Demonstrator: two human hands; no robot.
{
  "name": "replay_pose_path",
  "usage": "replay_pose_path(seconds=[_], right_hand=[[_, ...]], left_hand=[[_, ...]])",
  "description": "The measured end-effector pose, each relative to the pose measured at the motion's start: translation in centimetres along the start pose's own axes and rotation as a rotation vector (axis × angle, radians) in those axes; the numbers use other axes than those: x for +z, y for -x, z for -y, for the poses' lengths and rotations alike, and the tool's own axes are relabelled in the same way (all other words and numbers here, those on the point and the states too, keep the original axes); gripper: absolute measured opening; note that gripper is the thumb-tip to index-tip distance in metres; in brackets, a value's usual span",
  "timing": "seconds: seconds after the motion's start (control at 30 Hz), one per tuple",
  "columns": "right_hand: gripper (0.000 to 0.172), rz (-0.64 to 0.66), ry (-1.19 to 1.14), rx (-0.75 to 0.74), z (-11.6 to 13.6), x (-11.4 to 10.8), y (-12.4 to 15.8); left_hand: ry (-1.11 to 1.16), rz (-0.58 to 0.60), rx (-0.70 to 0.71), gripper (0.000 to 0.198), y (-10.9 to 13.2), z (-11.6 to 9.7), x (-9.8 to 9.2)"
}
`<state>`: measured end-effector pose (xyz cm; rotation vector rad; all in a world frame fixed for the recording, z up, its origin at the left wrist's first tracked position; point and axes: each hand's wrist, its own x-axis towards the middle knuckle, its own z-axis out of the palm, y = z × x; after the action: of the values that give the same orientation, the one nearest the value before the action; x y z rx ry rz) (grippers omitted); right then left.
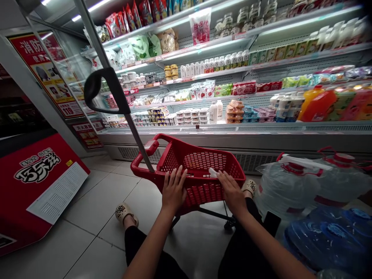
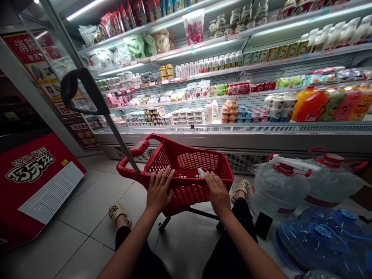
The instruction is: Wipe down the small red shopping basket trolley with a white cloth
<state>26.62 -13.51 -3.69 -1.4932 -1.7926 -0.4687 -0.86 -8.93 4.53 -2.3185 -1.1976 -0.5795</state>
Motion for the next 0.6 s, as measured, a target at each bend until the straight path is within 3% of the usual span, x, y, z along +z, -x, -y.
replay_pose_path(seconds=[0.17, 0.27, 0.37, 0.6], right_hand=[[0.079, 0.005, -0.094, -0.107, 8.0, 2.2, -3.2], [0.081, -0.014, -0.149, -0.163, 10.4, 3.0, -4.2], [0.08, 0.005, -0.159, -0.212, 9.5, 2.5, -3.9], [0.08, 0.03, 0.001, -0.122, 1.4, -0.3, 0.1]], left_hand=[[0.002, 0.0, 0.002, 0.083, -0.1, -1.0, -0.2], [-0.014, -0.011, -0.007, 0.082, -0.1, -1.1, -0.1], [-0.028, -0.016, -0.001, 0.082, -0.1, -1.2, 0.0], [-0.002, -0.025, 0.07, 0.082, 0.0, -0.7, -1.1]])
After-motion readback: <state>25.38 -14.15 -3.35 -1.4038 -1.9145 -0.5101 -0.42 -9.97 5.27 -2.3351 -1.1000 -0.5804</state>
